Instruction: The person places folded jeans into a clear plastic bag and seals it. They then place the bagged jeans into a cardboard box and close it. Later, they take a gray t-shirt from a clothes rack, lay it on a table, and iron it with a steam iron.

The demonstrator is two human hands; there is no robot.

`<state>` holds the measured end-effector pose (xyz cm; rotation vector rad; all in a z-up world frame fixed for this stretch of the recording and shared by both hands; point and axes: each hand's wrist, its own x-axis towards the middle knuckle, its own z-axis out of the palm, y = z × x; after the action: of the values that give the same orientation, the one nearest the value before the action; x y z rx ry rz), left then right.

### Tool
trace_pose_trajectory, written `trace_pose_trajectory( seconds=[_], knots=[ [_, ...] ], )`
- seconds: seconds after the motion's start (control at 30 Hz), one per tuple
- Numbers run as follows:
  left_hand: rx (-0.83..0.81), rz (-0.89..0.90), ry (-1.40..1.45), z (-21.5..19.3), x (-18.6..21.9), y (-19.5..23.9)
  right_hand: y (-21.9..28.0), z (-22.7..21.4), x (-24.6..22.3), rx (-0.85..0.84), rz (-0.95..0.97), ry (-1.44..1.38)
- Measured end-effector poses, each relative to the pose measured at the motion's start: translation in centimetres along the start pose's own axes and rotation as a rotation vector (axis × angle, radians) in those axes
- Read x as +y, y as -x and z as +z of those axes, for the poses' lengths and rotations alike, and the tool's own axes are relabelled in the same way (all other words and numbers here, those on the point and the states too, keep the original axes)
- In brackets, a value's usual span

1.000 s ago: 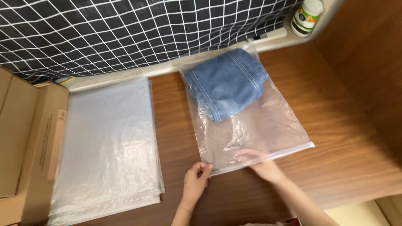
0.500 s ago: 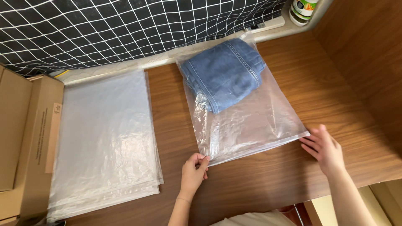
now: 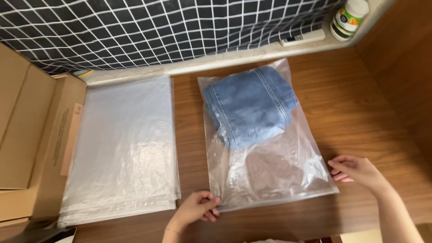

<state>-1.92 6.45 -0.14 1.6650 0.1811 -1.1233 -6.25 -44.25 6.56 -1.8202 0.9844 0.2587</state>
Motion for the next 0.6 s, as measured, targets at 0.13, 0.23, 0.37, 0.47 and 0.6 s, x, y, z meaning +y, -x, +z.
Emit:
trace_pose_trajectory(
  seconds=[0.13, 0.23, 0.37, 0.47, 0.6],
  knots=[
    [0.091, 0.039, -0.075, 0.4, 5.2, 0.5, 0.6, 4.5, -1.6, 0.388, -0.481, 0.258],
    [0.187, 0.100, -0.104, 1.2, 7.1, -2.1, 2.0, 10.2, -4.2, 0.350, -1.035, 0.287],
    [0.234, 0.195, 0.259, 2.8, 6.6, -5.6, 2.6, 18.3, -6.0, -0.098, -1.467, 0.351],
    [0.317, 0.273, 0.335, 3.0, 4.3, -6.7, 0.8, 21.2, -5.0, -0.105, -1.500, 0.421],
    [0.287, 0.251, 0.493, 3.1, 2.5, -6.4, 0.2, 23.2, -3.6, -0.057, -1.545, 0.533]
  ],
)
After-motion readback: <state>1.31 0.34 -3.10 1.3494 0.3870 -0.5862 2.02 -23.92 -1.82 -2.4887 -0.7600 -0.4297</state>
